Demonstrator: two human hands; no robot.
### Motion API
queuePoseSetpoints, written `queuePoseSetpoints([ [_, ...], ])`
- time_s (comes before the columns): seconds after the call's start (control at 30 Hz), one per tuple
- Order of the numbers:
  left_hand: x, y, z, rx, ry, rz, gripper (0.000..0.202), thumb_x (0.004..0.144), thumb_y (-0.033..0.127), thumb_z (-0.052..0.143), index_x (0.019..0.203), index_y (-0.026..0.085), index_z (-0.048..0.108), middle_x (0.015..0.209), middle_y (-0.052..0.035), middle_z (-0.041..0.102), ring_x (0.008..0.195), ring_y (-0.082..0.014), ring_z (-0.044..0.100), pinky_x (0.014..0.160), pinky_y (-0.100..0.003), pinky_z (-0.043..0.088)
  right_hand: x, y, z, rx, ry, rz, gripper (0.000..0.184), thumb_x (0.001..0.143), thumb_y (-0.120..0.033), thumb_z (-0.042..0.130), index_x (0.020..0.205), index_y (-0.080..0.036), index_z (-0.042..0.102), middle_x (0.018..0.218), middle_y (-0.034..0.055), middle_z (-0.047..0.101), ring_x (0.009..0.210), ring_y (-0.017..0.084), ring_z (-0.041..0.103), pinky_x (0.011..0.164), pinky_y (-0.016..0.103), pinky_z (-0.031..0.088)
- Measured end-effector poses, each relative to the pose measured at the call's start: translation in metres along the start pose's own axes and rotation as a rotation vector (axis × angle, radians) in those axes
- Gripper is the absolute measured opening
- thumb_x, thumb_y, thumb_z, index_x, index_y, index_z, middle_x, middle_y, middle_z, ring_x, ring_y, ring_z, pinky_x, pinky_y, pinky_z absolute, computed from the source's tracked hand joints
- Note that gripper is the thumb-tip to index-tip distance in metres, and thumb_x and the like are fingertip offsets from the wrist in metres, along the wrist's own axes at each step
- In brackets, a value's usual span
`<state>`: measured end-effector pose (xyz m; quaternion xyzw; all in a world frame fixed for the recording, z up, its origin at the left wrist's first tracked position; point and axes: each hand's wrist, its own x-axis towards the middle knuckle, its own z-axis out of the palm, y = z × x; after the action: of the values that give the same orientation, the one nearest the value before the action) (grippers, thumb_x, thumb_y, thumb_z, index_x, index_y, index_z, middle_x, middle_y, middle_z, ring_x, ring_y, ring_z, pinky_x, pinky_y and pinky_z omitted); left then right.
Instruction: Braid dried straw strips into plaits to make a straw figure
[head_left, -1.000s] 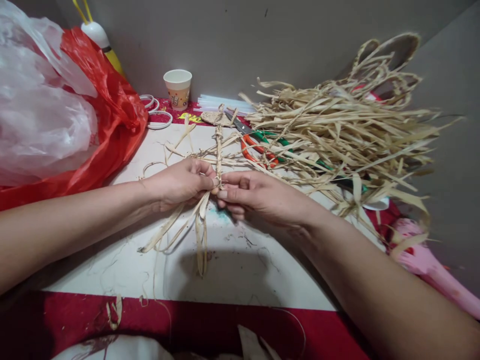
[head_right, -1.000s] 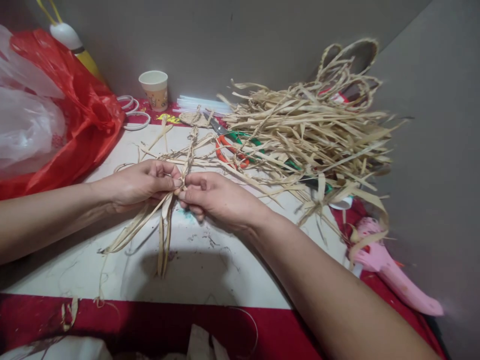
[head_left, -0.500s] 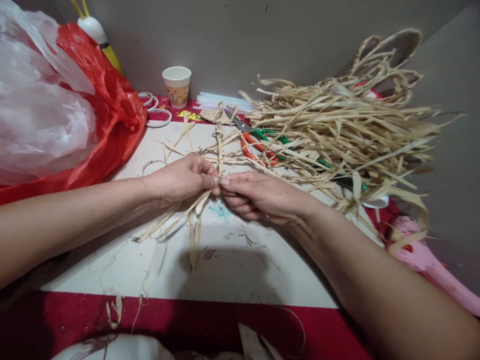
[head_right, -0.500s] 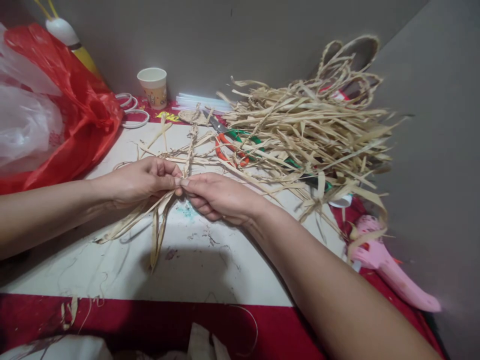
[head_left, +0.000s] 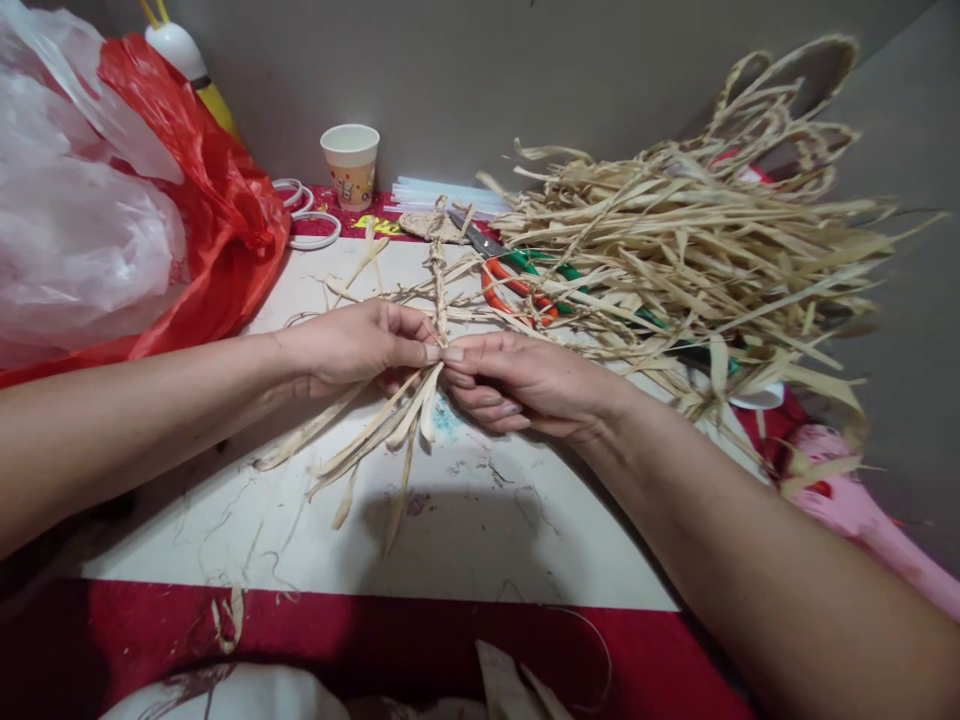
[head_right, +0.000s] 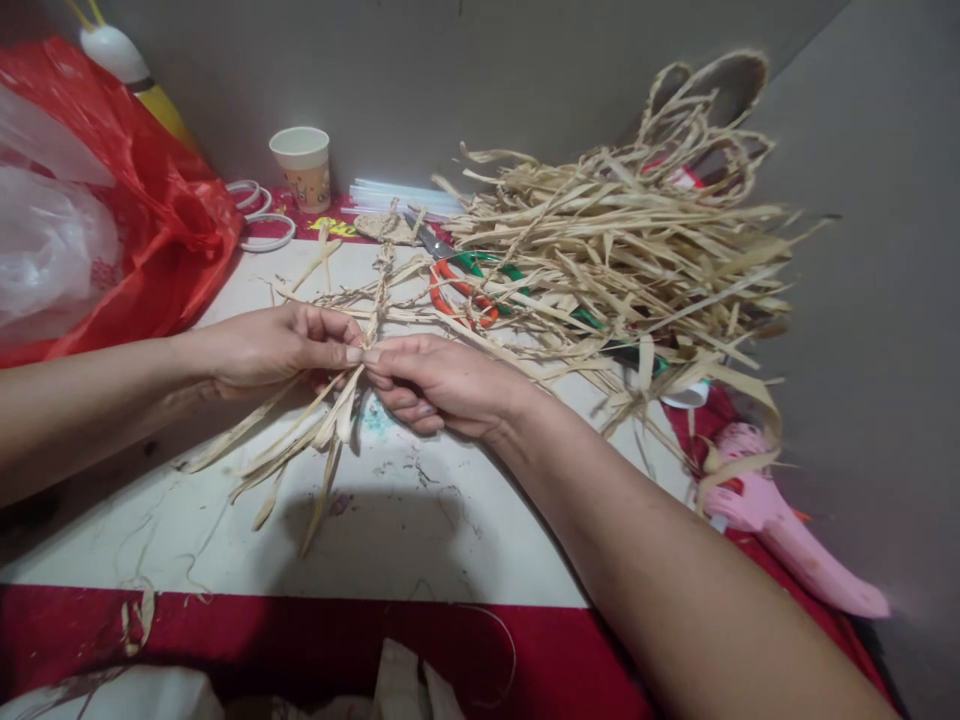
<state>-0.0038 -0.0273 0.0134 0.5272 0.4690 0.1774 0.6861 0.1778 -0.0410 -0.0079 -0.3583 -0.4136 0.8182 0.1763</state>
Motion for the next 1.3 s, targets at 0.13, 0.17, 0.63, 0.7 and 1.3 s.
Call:
queuePoseSetpoints([
  [0.13,0.001,0.001,-0.002,-0.069,-0.069,-0.029,0.011,0.078,0.009,0.060,0.068,0.013,0.056,0.051,0.0016,0.055,0.044,-0.0054,0.049,0.047,-0.016,0.040,0.000,0.001,-0.001,0.007,-0.001,0.002,0.031,0.082,-0.030,0.060,0.061,-0.016,0.042,0.046,-0.0076,0.035,0.036,0.002,0.020,0.031,0.012,0.014],
  [0.17,0.001,0.002,-0.002,-0.076,-0.080,-0.033,0.011,0.078,0.010,0.061,0.068,0.014,0.057,0.050,0.0017,0.055,0.044,-0.0056,0.049,0.046,-0.016,0.040,0.000,0.001,-0.002,0.011,-0.001,0.005,0.030,0.083,-0.030,0.059,0.062,-0.016,0.043,0.046,-0.0076,0.036,0.036,0.002,0.021,0.031,0.012,0.014],
  [0.63,-0.003,0.008,-0.006,-0.042,0.051,-0.123,0.016,0.070,0.002,0.063,0.057,0.011,0.063,0.055,-0.0027,0.061,0.042,-0.0058,0.050,0.044,-0.018,0.042,0.004,0.010,0.012,-0.175,0.224,-0.111,0.030,0.083,-0.021,0.052,0.055,-0.017,0.041,0.041,-0.0085,0.033,0.032,0.002,0.020,0.031,0.015,0.013],
  [0.7,-0.005,0.011,-0.004,-0.018,0.062,-0.143,0.017,0.070,0.001,0.060,0.056,0.011,0.063,0.054,-0.0023,0.061,0.043,-0.0065,0.052,0.046,-0.018,0.042,0.005,0.013,0.016,-0.226,0.273,-0.142,0.030,0.081,-0.021,0.054,0.054,-0.016,0.045,0.040,-0.0083,0.033,0.032,0.002,0.022,0.032,0.015,0.014],
  [1.3,-0.021,0.020,0.019,0.289,0.206,-0.047,0.020,0.067,0.000,0.056,0.053,0.014,0.062,0.041,0.0000,0.053,0.037,-0.0112,0.050,0.042,-0.021,0.036,0.003,0.013,0.030,0.125,0.245,-0.111,0.028,0.081,-0.022,0.055,0.055,-0.015,0.046,0.041,-0.0072,0.035,0.032,0.002,0.018,0.030,0.014,0.012],
])
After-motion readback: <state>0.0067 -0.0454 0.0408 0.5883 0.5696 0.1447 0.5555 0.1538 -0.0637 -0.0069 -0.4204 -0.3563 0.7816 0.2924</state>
